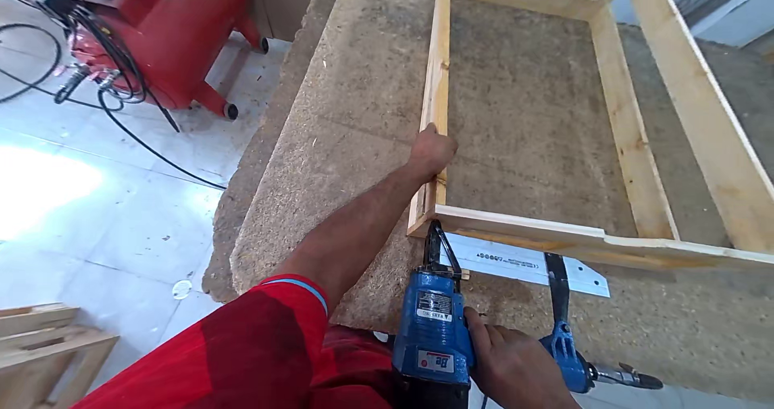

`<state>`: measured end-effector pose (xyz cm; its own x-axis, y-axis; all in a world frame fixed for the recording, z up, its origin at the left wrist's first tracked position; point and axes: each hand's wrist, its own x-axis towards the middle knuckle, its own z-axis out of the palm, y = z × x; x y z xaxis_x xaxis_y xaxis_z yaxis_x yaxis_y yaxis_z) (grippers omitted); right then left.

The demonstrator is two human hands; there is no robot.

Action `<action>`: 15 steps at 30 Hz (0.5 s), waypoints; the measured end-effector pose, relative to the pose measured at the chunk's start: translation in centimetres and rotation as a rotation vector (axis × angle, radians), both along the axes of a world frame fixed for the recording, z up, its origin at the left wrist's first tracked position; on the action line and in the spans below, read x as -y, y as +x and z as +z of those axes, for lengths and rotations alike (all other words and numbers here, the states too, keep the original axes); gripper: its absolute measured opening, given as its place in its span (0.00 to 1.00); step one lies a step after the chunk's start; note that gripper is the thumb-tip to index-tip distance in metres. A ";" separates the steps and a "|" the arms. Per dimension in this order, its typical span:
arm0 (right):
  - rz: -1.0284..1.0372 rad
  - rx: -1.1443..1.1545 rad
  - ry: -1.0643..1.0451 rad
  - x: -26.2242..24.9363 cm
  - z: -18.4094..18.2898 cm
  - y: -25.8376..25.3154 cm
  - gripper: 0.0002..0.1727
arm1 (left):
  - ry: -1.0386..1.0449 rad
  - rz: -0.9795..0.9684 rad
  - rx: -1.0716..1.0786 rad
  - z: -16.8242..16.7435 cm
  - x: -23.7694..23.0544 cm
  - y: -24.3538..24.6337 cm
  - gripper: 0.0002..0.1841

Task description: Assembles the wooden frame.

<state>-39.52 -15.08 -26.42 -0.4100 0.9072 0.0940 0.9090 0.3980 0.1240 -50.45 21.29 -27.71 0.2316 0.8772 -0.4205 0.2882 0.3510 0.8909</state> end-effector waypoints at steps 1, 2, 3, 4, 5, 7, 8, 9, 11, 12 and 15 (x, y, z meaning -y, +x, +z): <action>0.002 -0.002 0.000 0.0 0.0 0.0 0.29 | -0.002 0.003 0.002 -0.1 0.0 0.0 0.29; 0.004 -0.003 -0.001 0.0 0.0 0.0 0.29 | -0.003 0.007 0.003 -0.1 0.0 0.1 0.28; 0.006 -0.003 -0.001 0.0 0.0 0.0 0.29 | -0.003 0.008 0.000 -0.1 -0.1 0.1 0.28; 0.006 -0.001 -0.002 -0.1 0.0 0.0 0.30 | -0.006 0.013 0.001 -0.1 -0.1 0.1 0.28; 0.005 0.000 -0.006 -0.1 0.0 0.1 0.30 | -0.009 0.016 0.001 0.0 -0.1 0.1 0.28; -0.002 0.007 -0.007 0.0 0.0 0.0 0.31 | -0.019 0.025 -0.006 0.1 0.0 0.1 0.29; -0.004 0.008 -0.003 0.0 0.1 -0.1 0.31 | -0.024 0.027 -0.009 0.2 0.1 0.1 0.29; -0.007 0.006 -0.002 0.0 0.1 -0.1 0.31 | -0.025 0.027 -0.011 0.2 0.1 0.1 0.30; -0.010 -0.003 -0.003 -0.1 0.1 -0.1 0.30 | -0.019 0.024 -0.019 0.3 0.1 0.1 0.31; -0.012 -0.002 -0.011 -0.2 0.1 0.0 0.29 | -0.019 0.024 -0.022 0.4 0.1 0.1 0.30; -0.040 0.005 -0.051 -0.4 0.1 -0.1 0.22 | -0.041 0.026 -0.017 0.6 0.2 0.0 0.28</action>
